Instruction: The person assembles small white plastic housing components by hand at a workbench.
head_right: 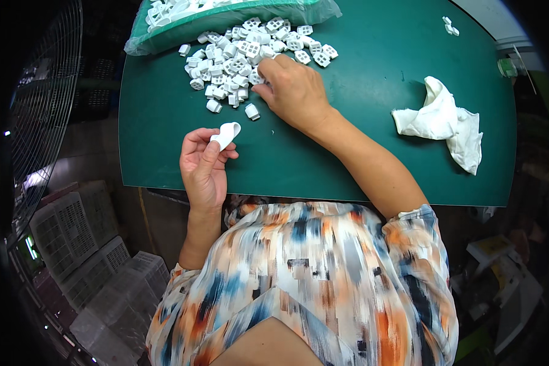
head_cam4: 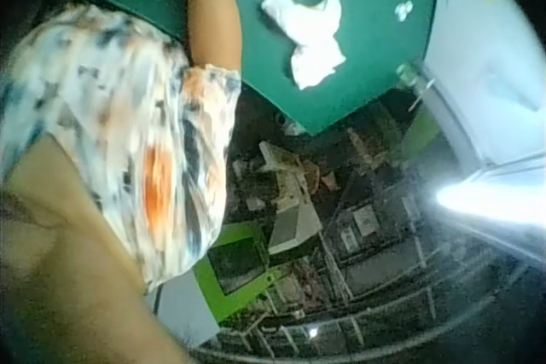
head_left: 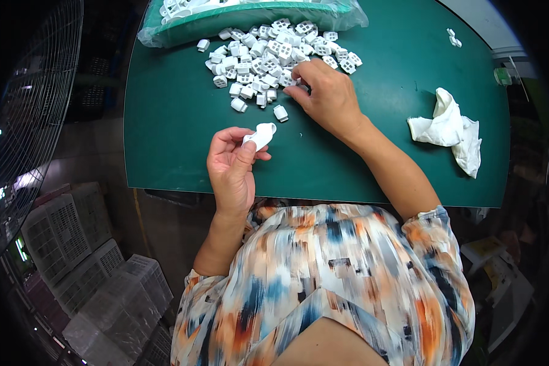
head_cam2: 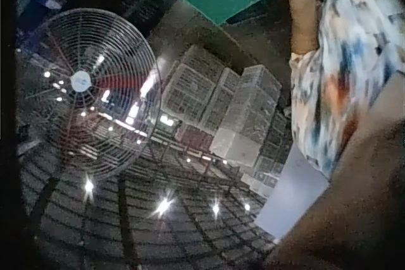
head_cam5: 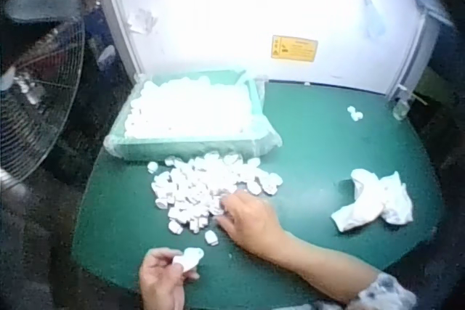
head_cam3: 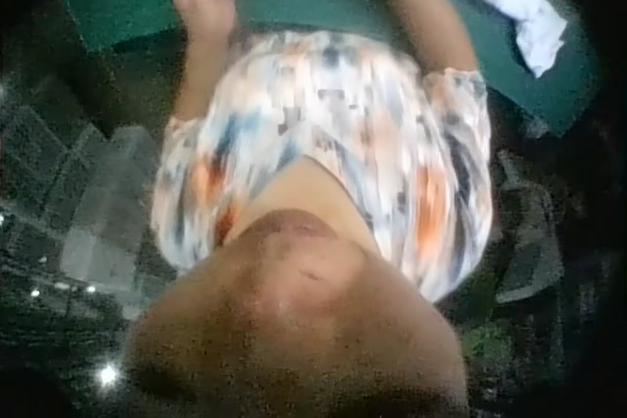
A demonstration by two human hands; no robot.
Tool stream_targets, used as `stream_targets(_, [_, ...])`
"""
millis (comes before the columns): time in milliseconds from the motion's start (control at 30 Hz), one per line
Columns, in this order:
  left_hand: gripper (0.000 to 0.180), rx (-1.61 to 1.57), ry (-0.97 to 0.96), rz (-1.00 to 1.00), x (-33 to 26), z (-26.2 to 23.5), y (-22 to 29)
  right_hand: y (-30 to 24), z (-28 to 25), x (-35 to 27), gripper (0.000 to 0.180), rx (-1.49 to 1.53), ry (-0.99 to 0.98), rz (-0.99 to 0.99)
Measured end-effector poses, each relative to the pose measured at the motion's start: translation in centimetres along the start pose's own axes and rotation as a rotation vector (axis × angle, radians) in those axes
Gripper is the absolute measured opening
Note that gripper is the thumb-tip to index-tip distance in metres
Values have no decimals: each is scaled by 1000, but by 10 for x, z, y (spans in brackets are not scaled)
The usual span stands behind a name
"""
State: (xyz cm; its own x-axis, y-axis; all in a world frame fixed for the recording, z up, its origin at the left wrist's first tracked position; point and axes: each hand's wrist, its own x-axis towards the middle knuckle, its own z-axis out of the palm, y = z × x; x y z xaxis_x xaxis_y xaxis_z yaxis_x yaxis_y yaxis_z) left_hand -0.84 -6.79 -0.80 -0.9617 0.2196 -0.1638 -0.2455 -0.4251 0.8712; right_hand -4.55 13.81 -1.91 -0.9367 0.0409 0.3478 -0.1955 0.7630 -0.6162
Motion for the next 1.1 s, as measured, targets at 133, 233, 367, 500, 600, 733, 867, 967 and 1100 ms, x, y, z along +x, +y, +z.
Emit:
stream_targets(133, [20,0,-24,44,2,-1,-1,9,-2,-11,16,86,131,-245])
stream_targets(233, [20,-91,-31,26,3,6,3,3,-23,-20,16,106,249,-591])
stream_targets(367, [18,-239,-77,-62,2,15,9,-17,-51,-37,18,132,364,-815])
stream_targets(500, [19,-321,-139,-132,-4,25,13,-24,-70,-56,26,155,314,-885])
stream_targets(600, [19,-353,-177,-147,-10,30,18,-28,-79,-61,27,150,324,-956])
stream_targets(733, [20,-384,-247,-188,-15,34,25,-33,-87,-66,29,132,350,-986])
stream_targets(867, [22,-371,-305,-190,-26,48,38,-31,-88,-67,27,95,316,-980])
stream_targets(967, [23,-309,-292,-151,-34,63,39,-34,-83,-69,12,55,377,-986])
stream_targets(1100, [24,-331,-321,-221,-36,63,31,-40,-80,-68,14,85,384,-1018])
